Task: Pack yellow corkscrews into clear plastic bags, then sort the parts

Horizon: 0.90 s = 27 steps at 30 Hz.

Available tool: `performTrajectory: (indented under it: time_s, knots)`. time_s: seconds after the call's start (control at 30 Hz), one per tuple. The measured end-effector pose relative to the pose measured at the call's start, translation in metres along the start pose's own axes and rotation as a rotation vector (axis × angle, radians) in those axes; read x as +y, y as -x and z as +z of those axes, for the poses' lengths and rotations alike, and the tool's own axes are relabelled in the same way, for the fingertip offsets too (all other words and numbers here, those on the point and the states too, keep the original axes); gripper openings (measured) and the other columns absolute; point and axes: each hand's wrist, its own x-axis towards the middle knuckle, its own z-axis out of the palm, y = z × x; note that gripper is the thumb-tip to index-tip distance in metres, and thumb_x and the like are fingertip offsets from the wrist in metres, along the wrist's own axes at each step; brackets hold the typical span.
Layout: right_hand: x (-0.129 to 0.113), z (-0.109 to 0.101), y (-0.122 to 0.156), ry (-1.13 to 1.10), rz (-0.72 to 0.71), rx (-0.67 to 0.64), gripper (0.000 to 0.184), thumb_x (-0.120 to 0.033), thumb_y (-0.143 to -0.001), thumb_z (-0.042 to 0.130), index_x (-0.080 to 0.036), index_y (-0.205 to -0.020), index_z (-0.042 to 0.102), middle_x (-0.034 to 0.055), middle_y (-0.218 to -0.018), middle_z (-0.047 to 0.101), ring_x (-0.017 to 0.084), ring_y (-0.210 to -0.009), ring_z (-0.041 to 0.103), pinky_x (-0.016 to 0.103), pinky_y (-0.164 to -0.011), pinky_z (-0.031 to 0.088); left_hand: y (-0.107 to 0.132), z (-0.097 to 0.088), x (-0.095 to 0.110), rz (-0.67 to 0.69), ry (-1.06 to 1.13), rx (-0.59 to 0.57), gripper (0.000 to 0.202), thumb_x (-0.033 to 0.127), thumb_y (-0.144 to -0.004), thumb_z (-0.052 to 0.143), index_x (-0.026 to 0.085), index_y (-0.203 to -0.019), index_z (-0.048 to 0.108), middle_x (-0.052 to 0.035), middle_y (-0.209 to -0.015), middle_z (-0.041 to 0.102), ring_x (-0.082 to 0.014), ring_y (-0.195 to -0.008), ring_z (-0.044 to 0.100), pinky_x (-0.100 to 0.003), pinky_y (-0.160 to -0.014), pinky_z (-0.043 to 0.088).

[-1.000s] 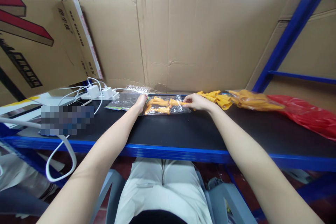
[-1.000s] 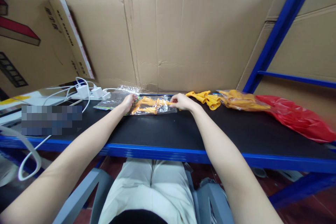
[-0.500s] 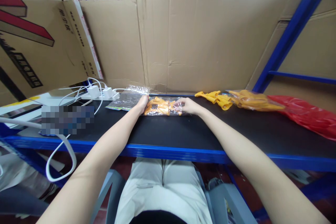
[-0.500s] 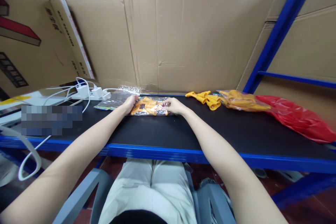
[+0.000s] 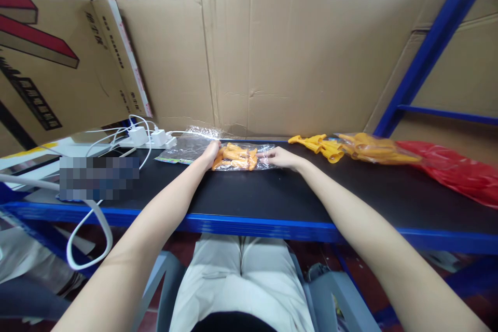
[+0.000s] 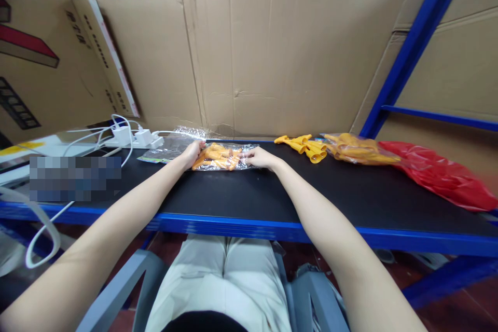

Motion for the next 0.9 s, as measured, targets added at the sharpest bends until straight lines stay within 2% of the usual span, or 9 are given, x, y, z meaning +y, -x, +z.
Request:
performTrajectory:
  time_s: [0.1, 0.23, 0.33, 0.47, 0.6, 0.7, 0.8, 0.9]
  knots:
    - [-0.002, 0.000, 0.001, -0.059, 0.024, -0.010, 0.033, -0.027, -0.068, 0.065, -0.016, -0.099, 0.072, -0.0002, -0.079, 0.068, 0.013, -0.073, 0.057, 0.024, -0.075, 0.045, 0.002, 0.002, 0.001, -0.002, -0.064, 0.040, 0.009, 0.025, -0.080, 0.048, 0.018, -0.075, 0.050, 0.0012, -0.060, 0.050, -0.0129, -0.055, 0.051, -0.024, -0.057, 0.043]
    - [-0.002, -0.003, 0.003, -0.169, 0.045, -0.014, 0.023, -0.023, -0.071, 0.063, -0.015, -0.090, 0.074, 0.0041, -0.093, 0.070, 0.016, -0.087, 0.059, 0.025, -0.085, 0.043, 0.004, 0.003, 0.002, 0.032, -0.126, 0.047, 0.011, 0.026, -0.081, 0.047, 0.018, -0.074, 0.051, 0.0004, -0.060, 0.049, -0.0142, -0.061, 0.053, -0.025, -0.061, 0.043]
    - [0.000, -0.005, 0.004, -0.282, 0.064, -0.032, 0.024, -0.019, -0.075, 0.058, -0.015, -0.094, 0.072, 0.0054, -0.101, 0.069, 0.016, -0.097, 0.059, 0.027, -0.090, 0.042, 0.006, 0.003, 0.001, 0.063, -0.115, 0.018, 0.010, 0.024, -0.080, 0.045, 0.018, -0.074, 0.051, -0.0003, -0.061, 0.050, -0.0149, -0.062, 0.054, -0.026, -0.063, 0.043]
    - [-0.001, -0.007, 0.003, -0.379, 0.132, 0.022, 0.026, -0.020, -0.078, 0.053, -0.014, -0.099, 0.069, 0.0075, -0.111, 0.065, 0.016, -0.100, 0.059, 0.026, -0.086, 0.043, 0.010, 0.006, 0.003, 0.058, -0.080, -0.013, 0.007, 0.024, -0.080, 0.045, 0.019, -0.077, 0.049, -0.0014, -0.063, 0.052, -0.0167, -0.064, 0.056, -0.027, -0.062, 0.044]
    - [-0.006, -0.008, 0.001, -0.408, 0.237, 0.163, 0.028, -0.019, -0.081, 0.045, -0.011, -0.097, 0.065, 0.0117, -0.101, 0.068, 0.018, -0.092, 0.062, 0.028, -0.077, 0.044, 0.011, 0.008, 0.004, 0.029, -0.070, -0.031, 0.010, 0.027, -0.082, 0.042, 0.019, -0.083, 0.048, -0.0037, -0.069, 0.056, -0.0193, -0.071, 0.059, -0.028, -0.063, 0.044]
    - [-0.004, -0.009, -0.003, -0.409, 0.278, 0.224, 0.029, -0.021, -0.082, 0.040, -0.011, -0.097, 0.063, 0.0116, -0.095, 0.069, 0.018, -0.082, 0.064, 0.029, -0.072, 0.044, 0.010, 0.008, 0.003, 0.109, -0.108, -0.011, 0.009, 0.025, -0.081, 0.044, 0.019, -0.082, 0.049, -0.0044, -0.078, 0.057, -0.0193, -0.078, 0.058, -0.027, -0.067, 0.044]
    - [0.004, -0.016, -0.007, -0.266, 0.293, 0.334, 0.026, -0.017, -0.080, 0.041, -0.011, -0.091, 0.063, 0.0109, -0.091, 0.069, 0.017, -0.081, 0.063, 0.030, -0.075, 0.044, 0.007, 0.008, 0.001, 0.242, -0.251, 0.009, 0.008, 0.026, -0.081, 0.047, 0.019, -0.080, 0.051, -0.0040, -0.080, 0.056, -0.0196, -0.083, 0.055, -0.028, -0.074, 0.042]
    - [0.021, -0.031, -0.006, 0.170, 0.326, 0.533, 0.024, -0.016, -0.076, 0.047, -0.015, -0.091, 0.065, 0.0101, -0.098, 0.067, 0.023, -0.096, 0.059, 0.039, -0.087, 0.040, 0.005, 0.007, -0.002, 0.329, -0.356, -0.018, 0.008, 0.025, -0.082, 0.047, 0.020, -0.081, 0.052, -0.0037, -0.080, 0.056, -0.0195, -0.086, 0.053, -0.030, -0.081, 0.040]
